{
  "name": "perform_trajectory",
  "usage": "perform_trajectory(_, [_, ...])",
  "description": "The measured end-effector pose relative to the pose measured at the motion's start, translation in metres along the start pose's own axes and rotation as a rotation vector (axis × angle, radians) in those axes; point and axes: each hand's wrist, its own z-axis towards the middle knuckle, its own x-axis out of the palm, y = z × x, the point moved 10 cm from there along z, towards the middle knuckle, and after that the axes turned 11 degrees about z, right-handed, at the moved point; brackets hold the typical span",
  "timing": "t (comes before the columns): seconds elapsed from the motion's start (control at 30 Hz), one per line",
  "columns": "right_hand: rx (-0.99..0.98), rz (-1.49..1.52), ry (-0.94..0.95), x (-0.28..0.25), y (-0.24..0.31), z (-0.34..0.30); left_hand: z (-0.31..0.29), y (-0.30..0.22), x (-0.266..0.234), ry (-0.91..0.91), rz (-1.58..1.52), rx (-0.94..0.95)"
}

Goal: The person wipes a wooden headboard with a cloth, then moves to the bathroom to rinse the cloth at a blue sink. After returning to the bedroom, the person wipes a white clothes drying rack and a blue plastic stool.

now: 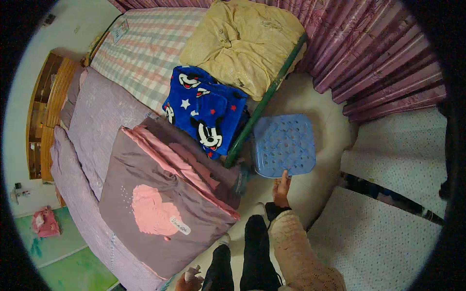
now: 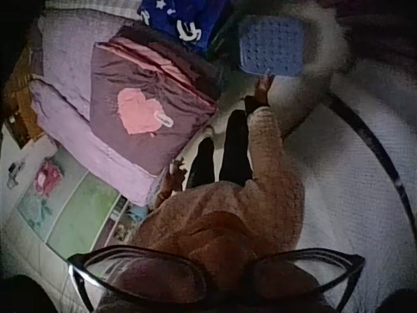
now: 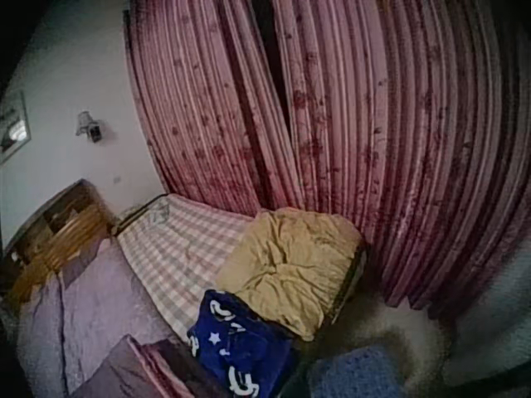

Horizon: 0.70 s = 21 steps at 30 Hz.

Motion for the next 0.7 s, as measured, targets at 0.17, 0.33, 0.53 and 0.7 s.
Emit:
perform_trajectory(0.17, [0.027,0.055,0.160,-0.011,-0.004,-0.013,0.001,-0.029,0.008,-0.028,0.547,0.079])
perform_trajectory(0.33, [0.339,0.209,0.030,0.085,0.010,-0.121,-0.019,-0.032,0.018,0.026,0.288,0.099])
perform_trajectory(0.53, [0.469,0.356,0.539,0.251,0.147,-0.272,-0.022,-0.039,0.007,-0.072,0.610,0.156])
perform_trajectory(0.7, [0.498,0.459,0.929,0.354,0.261,-0.354,-0.038,-0.054,0.030,0.037,0.366,0.290])
